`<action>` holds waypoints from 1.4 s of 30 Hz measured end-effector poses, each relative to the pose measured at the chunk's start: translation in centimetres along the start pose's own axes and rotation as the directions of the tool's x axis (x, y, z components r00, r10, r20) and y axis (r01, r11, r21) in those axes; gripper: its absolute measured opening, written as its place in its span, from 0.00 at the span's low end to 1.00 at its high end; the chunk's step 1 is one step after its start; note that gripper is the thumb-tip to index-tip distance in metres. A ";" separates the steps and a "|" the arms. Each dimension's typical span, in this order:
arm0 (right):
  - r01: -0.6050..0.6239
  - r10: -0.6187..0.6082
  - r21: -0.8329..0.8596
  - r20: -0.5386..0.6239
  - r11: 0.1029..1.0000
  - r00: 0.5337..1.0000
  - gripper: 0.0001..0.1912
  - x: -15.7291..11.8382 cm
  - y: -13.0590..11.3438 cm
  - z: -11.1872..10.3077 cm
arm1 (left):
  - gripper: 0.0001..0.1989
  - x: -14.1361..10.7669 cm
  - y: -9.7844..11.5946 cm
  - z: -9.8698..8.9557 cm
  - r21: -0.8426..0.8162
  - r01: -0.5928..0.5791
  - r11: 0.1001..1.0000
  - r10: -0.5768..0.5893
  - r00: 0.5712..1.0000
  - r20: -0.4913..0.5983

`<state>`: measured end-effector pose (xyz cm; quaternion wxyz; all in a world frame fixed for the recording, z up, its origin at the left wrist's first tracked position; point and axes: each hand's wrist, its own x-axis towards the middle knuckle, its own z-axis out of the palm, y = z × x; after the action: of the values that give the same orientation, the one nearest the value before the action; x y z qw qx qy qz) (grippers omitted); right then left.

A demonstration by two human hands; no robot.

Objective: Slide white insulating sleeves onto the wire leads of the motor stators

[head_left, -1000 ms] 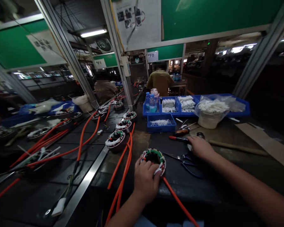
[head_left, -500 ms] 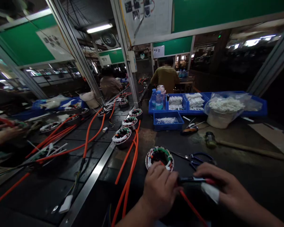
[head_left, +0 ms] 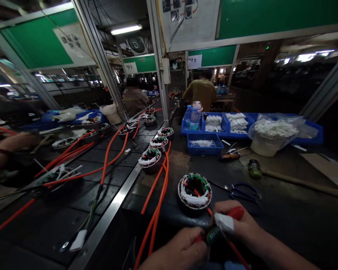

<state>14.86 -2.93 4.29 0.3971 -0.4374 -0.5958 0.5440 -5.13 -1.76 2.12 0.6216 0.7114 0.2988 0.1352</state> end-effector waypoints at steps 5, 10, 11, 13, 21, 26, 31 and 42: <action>0.075 -0.041 0.105 -0.289 0.992 0.957 0.17 2.0 -0.2 -2.9 | 0.29 -0.5 -3.5 -1.2 -0.489 0.081 0.868 -0.009 0.989 0.148; 0.060 -0.173 -0.312 -0.349 0.948 0.921 0.11 5.5 0.2 -4.6 | 0.26 -0.1 -5.0 -0.8 -0.659 -0.042 0.751 0.019 0.999 -0.041; 0.069 -0.202 -0.391 -0.312 0.918 0.928 0.10 6.3 0.5 -4.4 | 0.25 0.1 -4.9 -0.7 -0.654 -0.041 0.756 0.025 0.999 -0.033; 0.078 -0.234 -0.490 -0.265 0.868 0.935 0.09 7.6 1.1 -3.7 | 0.25 0.5 -4.6 -0.6 -0.636 -0.031 0.771 0.028 0.999 -0.016; 0.088 -0.240 -0.417 -0.327 0.904 0.914 0.10 7.2 0.6 -4.5 | 0.18 0.5 -4.9 -1.5 -0.633 -0.209 0.745 0.085 0.972 -0.221; 0.045 -0.133 -0.202 -0.443 0.978 0.886 0.14 4.4 0.6 -4.5 | 0.20 0.5 -4.2 -2.8 -0.460 -0.192 0.867 0.046 0.950 -0.310; 0.035 -0.100 -0.138 -0.496 0.990 0.863 0.13 3.4 0.7 -4.1 | 0.24 0.8 -3.4 -3.7 -0.358 -0.191 0.914 0.049 0.928 -0.371; -0.031 0.058 0.095 -0.303 0.995 0.951 0.15 4.1 0.0 -1.7 | 0.17 -0.1 -2.7 -4.3 -0.121 -0.091 0.989 0.045 0.938 -0.342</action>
<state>15.28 1.48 4.48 0.4912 -0.5115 -0.4923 0.5048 -8.30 1.81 0.37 0.6024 0.6439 0.3666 0.2967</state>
